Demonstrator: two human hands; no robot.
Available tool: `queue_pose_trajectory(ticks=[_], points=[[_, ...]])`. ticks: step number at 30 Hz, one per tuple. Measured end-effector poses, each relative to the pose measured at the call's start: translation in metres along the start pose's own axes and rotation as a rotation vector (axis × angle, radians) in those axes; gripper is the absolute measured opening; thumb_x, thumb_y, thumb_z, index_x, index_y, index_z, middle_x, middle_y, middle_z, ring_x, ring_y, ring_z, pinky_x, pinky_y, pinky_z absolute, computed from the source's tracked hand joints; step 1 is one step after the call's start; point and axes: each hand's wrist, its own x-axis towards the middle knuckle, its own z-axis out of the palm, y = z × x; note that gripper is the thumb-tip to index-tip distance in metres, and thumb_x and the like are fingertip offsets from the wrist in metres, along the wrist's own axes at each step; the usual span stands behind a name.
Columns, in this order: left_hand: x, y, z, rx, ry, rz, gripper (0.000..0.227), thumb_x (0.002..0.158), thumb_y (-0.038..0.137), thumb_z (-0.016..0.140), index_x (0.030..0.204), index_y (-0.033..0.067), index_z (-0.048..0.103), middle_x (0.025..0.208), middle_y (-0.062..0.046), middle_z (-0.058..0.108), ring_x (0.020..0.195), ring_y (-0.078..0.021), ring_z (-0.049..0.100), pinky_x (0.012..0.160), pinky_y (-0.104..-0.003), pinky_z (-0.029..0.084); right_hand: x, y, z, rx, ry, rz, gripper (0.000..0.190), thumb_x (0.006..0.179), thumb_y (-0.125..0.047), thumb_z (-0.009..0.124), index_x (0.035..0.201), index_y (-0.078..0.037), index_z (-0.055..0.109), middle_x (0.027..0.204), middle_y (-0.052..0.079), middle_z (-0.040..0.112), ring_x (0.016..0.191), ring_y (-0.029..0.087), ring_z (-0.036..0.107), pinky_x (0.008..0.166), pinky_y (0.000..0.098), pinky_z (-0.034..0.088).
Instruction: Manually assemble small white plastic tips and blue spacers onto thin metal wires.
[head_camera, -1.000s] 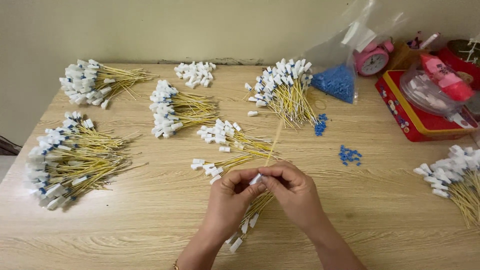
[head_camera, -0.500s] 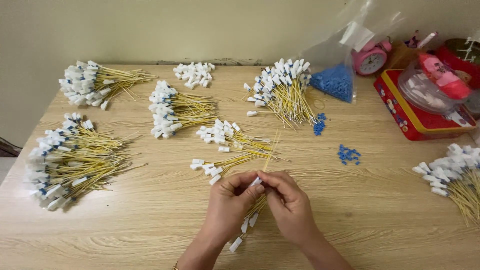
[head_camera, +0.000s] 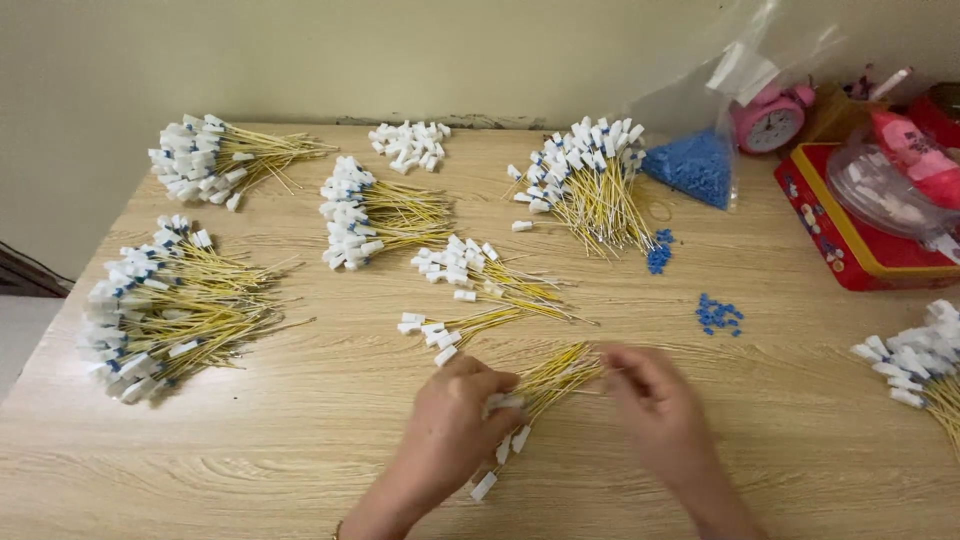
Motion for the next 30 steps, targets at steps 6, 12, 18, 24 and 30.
queue_pose_trajectory(ticks=[6,12,18,24,30], points=[[0.029,-0.029,-0.012,0.167,0.075,-0.029,0.024,0.084,0.024,0.080,0.104,0.0107,0.080,0.094,-0.014,0.075,0.083,-0.0300,0.072,0.076,-0.041,0.057,0.029,0.079,-0.081,-0.269,0.296,-0.124,0.035,0.096,-0.010,0.066,0.131,-0.007,0.068,0.110,0.009,0.072,0.091,0.018,0.067,0.081,0.0294,0.056],[0.084,-0.080,0.004,0.323,0.275,0.093,0.023,0.083,0.019,0.074,0.105,0.0128,0.080,0.098,-0.012,0.075,0.085,-0.0350,0.071,0.074,-0.047,0.056,0.048,0.105,-0.129,-0.578,0.514,-0.132,0.036,0.097,-0.011,0.066,0.132,-0.003,0.068,0.110,0.016,0.072,0.096,0.024,0.070,0.084,0.0362,0.055],[0.100,-0.092,0.017,0.481,0.250,0.083,0.019,0.082,0.024,0.075,0.098,0.0144,0.079,0.095,-0.011,0.074,0.089,-0.0343,0.069,0.074,-0.046,0.056,0.062,0.088,-0.122,-0.532,0.510,0.052,0.032,0.094,-0.017,0.070,0.124,-0.003,0.070,0.105,0.017,0.075,0.093,0.026,0.071,0.084,0.0387,0.055],[0.101,-0.077,0.007,0.478,0.186,0.024,0.020,0.083,0.030,0.076,0.095,0.0132,0.077,0.091,-0.012,0.075,0.084,-0.0331,0.071,0.075,-0.046,0.057,0.075,0.077,-0.114,-0.702,0.443,-0.080,0.028,0.090,-0.028,0.074,0.108,-0.007,0.075,0.102,0.011,0.073,0.092,0.025,0.071,0.084,0.0385,0.057],[0.072,-0.033,-0.025,0.299,0.086,-0.139,0.023,0.087,0.028,0.077,0.105,0.0134,0.076,0.093,-0.006,0.080,0.076,-0.0184,0.076,0.068,-0.034,0.059,0.073,0.040,-0.095,-0.826,0.377,0.024,0.027,0.090,-0.037,0.073,0.105,-0.016,0.076,0.103,0.006,0.069,0.089,0.024,0.069,0.079,0.0400,0.055]])
